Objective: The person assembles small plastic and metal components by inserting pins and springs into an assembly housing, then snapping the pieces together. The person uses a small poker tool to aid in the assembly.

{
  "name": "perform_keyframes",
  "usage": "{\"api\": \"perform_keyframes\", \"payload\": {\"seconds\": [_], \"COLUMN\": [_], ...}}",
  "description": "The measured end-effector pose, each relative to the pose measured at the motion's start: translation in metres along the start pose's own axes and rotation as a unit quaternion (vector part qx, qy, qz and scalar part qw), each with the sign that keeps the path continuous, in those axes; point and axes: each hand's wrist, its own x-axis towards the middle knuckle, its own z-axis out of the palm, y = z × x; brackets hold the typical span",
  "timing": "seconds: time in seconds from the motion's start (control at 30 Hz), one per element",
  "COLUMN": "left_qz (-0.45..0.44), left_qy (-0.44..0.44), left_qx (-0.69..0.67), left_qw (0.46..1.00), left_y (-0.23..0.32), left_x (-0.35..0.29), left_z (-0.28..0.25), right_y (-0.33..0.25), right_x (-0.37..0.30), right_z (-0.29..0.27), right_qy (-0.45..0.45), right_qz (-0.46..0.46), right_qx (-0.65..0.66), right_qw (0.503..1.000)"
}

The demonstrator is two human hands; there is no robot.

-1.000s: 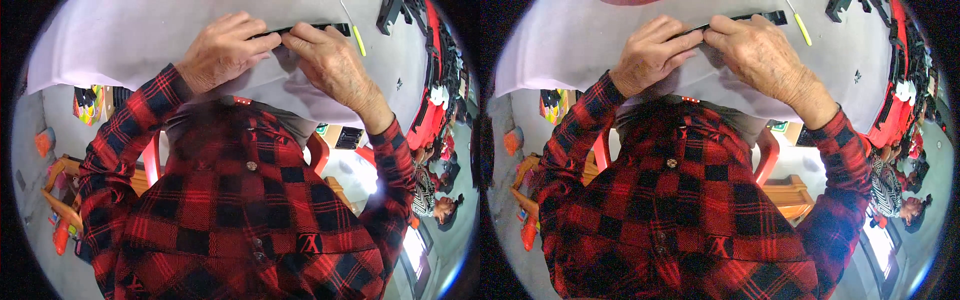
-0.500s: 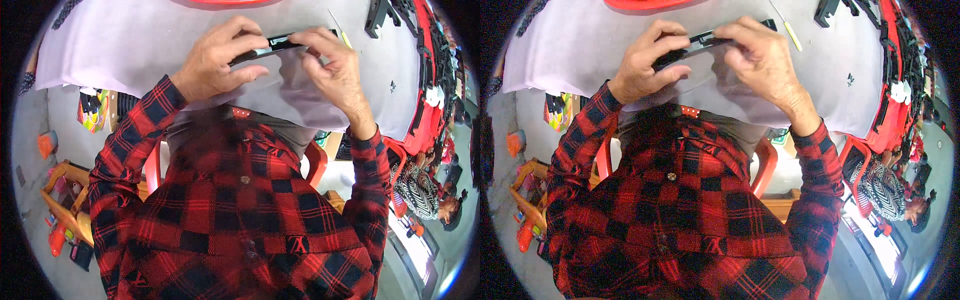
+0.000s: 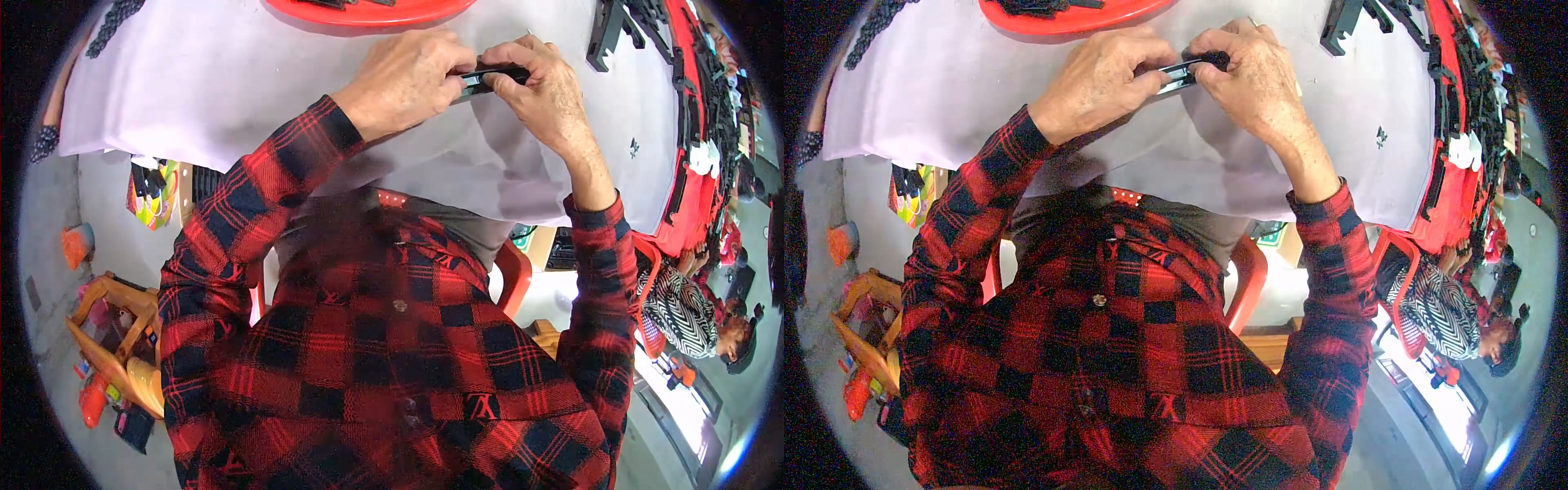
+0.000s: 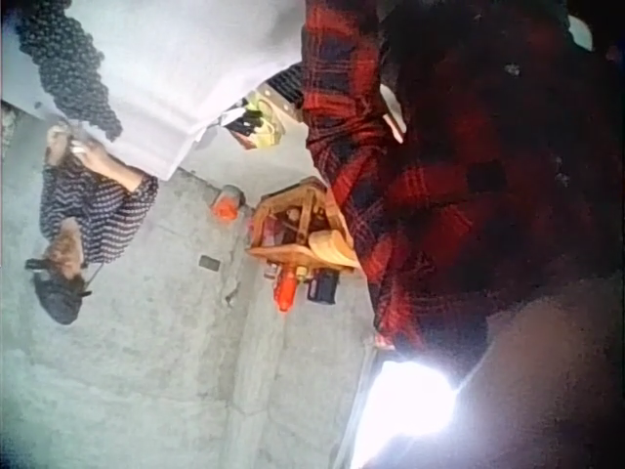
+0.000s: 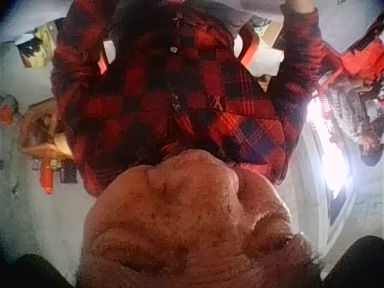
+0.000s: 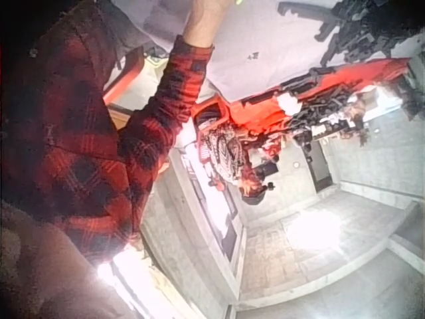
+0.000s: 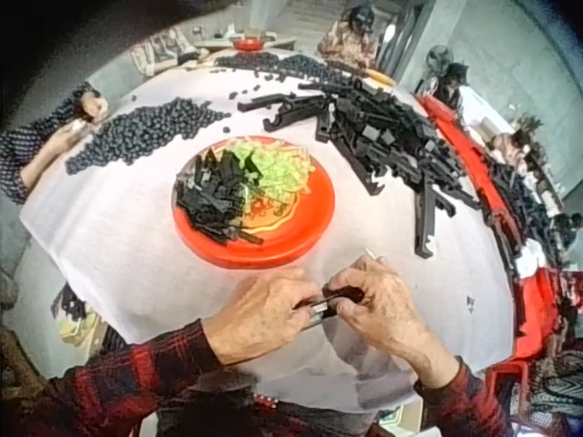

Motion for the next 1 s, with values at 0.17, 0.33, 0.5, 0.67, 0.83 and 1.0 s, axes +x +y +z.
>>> {"api": "perform_keyframes", "payload": {"seconds": [0.17,0.33,0.5,0.67,0.83,1.0], "left_qz": [-0.023,-0.064,-0.066,-0.072,-0.065,-0.071], "left_qy": [-0.001,-0.039,-0.073,-0.111,-0.123,-0.141], "left_qx": [0.017,0.011,0.001,0.01,0.024,0.026], "left_qw": [1.0,0.997,0.995,0.991,0.99,0.987], "left_y": [0.002,0.004,-0.002,-0.003,-0.004,-0.004], "left_x": [0.002,0.008,0.014,0.02,0.024,0.028], "left_z": [0.003,0.003,0.003,0.002,0.002,0.001], "right_y": [0.01,0.014,0.02,0.024,0.028,0.025], "right_x": [0.006,0.007,0.007,0.008,0.008,0.011], "right_z": [0.004,0.005,0.007,0.009,0.013,0.008], "right_qy": [-0.091,-0.097,-0.1,-0.131,-0.12,-0.144], "right_qz": [0.064,0.068,0.07,0.105,0.095,0.129], "right_qx": [0.125,0.15,0.191,0.224,0.252,0.266], "right_qw": [0.986,0.982,0.974,0.96,0.955,0.944]}}
